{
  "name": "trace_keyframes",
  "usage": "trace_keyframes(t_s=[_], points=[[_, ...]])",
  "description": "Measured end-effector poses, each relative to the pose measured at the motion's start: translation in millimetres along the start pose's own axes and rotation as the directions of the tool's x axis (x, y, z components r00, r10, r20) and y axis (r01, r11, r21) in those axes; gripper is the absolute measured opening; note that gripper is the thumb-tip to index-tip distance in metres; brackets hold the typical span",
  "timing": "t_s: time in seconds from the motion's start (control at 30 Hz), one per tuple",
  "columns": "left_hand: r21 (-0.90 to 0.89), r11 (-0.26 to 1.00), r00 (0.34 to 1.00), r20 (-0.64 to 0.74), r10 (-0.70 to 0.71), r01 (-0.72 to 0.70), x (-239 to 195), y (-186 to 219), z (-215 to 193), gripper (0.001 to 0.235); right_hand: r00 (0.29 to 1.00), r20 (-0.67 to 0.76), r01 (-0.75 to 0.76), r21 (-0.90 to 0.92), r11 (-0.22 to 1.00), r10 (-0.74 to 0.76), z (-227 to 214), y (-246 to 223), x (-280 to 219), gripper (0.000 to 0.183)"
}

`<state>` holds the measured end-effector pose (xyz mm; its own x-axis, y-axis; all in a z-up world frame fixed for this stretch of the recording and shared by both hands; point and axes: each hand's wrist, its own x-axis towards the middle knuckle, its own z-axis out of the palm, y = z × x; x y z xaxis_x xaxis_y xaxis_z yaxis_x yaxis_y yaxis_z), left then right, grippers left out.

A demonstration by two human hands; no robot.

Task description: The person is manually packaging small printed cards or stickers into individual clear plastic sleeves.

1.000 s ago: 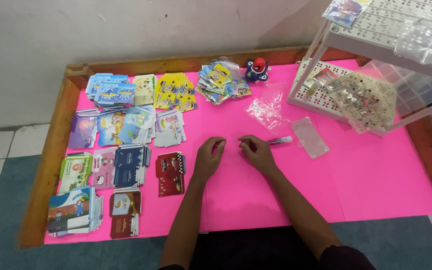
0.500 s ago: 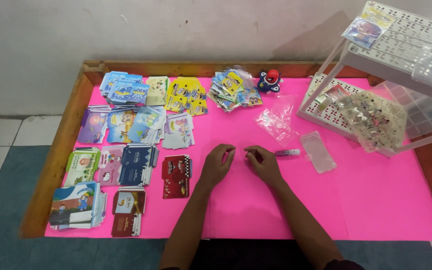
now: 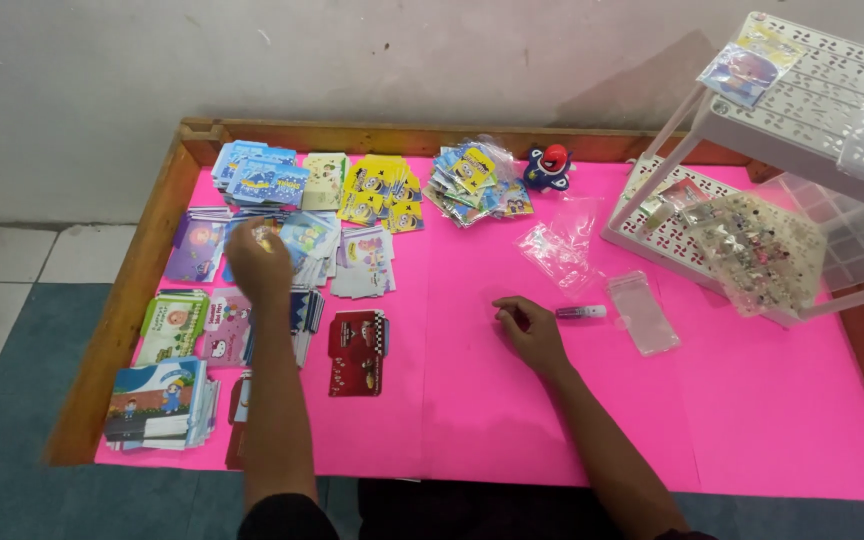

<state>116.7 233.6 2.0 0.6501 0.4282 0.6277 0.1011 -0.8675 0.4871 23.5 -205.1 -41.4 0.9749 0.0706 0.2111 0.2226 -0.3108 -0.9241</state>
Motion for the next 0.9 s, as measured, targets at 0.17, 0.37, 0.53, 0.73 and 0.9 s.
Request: trace_keyframes(t_s=[0.17, 0.37, 0.53, 0.73, 0.9], points=[[0.315, 0.94, 0.988, 0.038, -0.148, 0.129, 22, -111, -7, 0.027, 1.0, -0.006, 0.003, -0.002, 1.0, -0.003, 4, 3, -2, 0.019], [0.525, 0.829, 0.928, 0.174, -0.329, 0.195, 19, -152, -5, 0.024, 1.0, 0.003, -0.006, -0.019, 1.0, 0.006, 0, 0, 1, 0.02], [0.504, 0.843, 0.949, 0.126, -0.288, 0.189, 12, -174, -1, 0.021, 1.0, 0.012, -0.012, -0.023, 1.0, 0.012, 2, 3, 0, 0.02], [0.44, 0.878, 0.972, 0.042, -0.23, 0.189, 18, -156, -27, 0.016, 1.0, 0.01, -0.01, -0.011, 1.0, 0.01, 0, -1, 0, 0.02], [0.217, 0.965, 0.982, -0.148, -0.116, 0.147, 28, -105, -72, 0.016, 1.0, 0.01, -0.006, -0.014, 1.0, 0.006, 2, 10, 0, 0.02]])
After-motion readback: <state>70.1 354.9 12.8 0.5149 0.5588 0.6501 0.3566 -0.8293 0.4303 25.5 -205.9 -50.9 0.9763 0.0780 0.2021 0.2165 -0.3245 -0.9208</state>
